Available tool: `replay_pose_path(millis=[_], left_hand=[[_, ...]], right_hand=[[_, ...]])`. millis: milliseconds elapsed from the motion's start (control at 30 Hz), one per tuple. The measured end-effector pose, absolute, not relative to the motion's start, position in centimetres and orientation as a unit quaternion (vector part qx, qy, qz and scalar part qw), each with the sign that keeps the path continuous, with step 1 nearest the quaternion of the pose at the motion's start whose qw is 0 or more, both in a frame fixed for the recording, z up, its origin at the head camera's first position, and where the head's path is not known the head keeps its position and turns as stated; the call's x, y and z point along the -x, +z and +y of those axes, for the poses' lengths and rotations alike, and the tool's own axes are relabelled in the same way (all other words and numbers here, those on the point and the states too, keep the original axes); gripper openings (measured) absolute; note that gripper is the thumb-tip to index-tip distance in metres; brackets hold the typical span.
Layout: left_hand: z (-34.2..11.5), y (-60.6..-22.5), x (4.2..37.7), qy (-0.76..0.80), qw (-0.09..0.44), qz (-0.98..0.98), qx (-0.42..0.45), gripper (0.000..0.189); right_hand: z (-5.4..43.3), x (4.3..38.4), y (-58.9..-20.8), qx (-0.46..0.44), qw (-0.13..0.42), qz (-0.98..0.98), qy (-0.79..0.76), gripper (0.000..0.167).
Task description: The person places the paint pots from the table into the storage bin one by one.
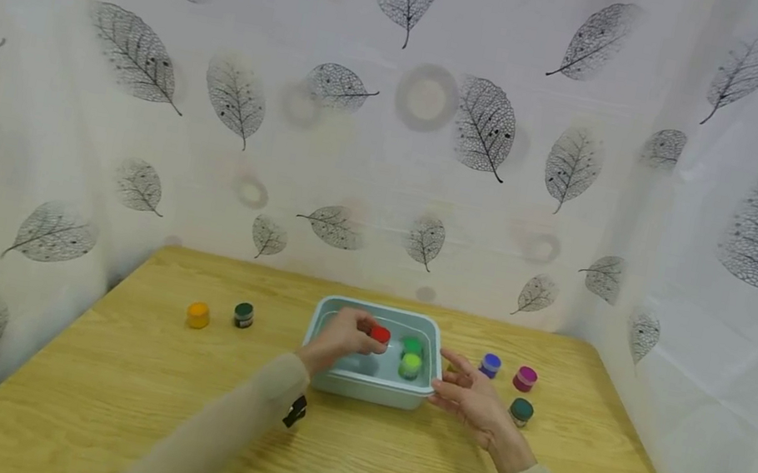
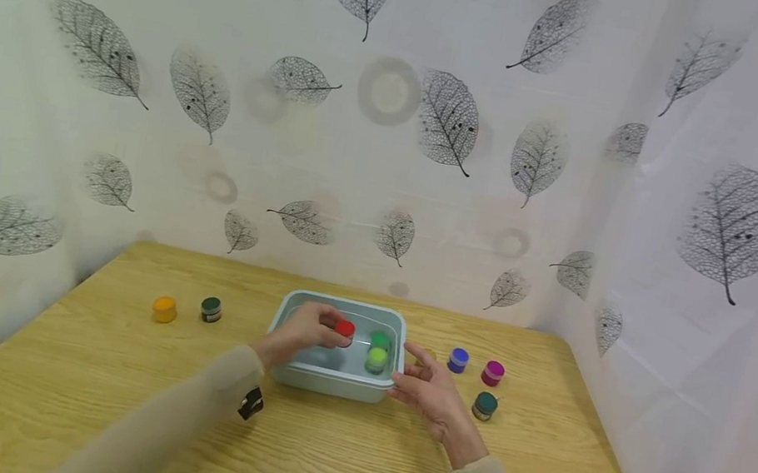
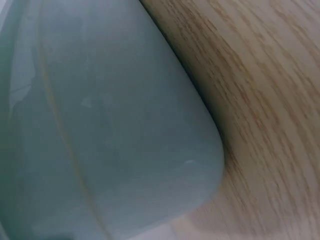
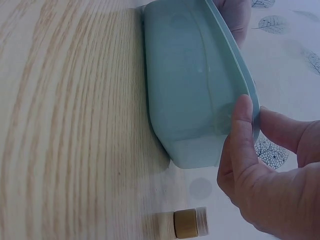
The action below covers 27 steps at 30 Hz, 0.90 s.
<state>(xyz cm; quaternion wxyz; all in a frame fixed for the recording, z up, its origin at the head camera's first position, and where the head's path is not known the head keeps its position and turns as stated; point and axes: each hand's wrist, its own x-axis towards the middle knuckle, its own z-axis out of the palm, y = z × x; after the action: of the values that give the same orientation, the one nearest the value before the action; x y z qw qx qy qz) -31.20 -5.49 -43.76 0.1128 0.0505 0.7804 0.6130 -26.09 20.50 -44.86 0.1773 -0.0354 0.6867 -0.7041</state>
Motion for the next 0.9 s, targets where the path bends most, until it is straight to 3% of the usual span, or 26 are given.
replay_pose_path(millis=[900], left_hand=[[-2.6, -44.6, 32.8, 0.548, 0.092, 0.831, -0.025, 0.035]], right_hand=[[20.4, 26.0, -44.8, 0.042, 0.184, 0.68, -0.709, 0.069]])
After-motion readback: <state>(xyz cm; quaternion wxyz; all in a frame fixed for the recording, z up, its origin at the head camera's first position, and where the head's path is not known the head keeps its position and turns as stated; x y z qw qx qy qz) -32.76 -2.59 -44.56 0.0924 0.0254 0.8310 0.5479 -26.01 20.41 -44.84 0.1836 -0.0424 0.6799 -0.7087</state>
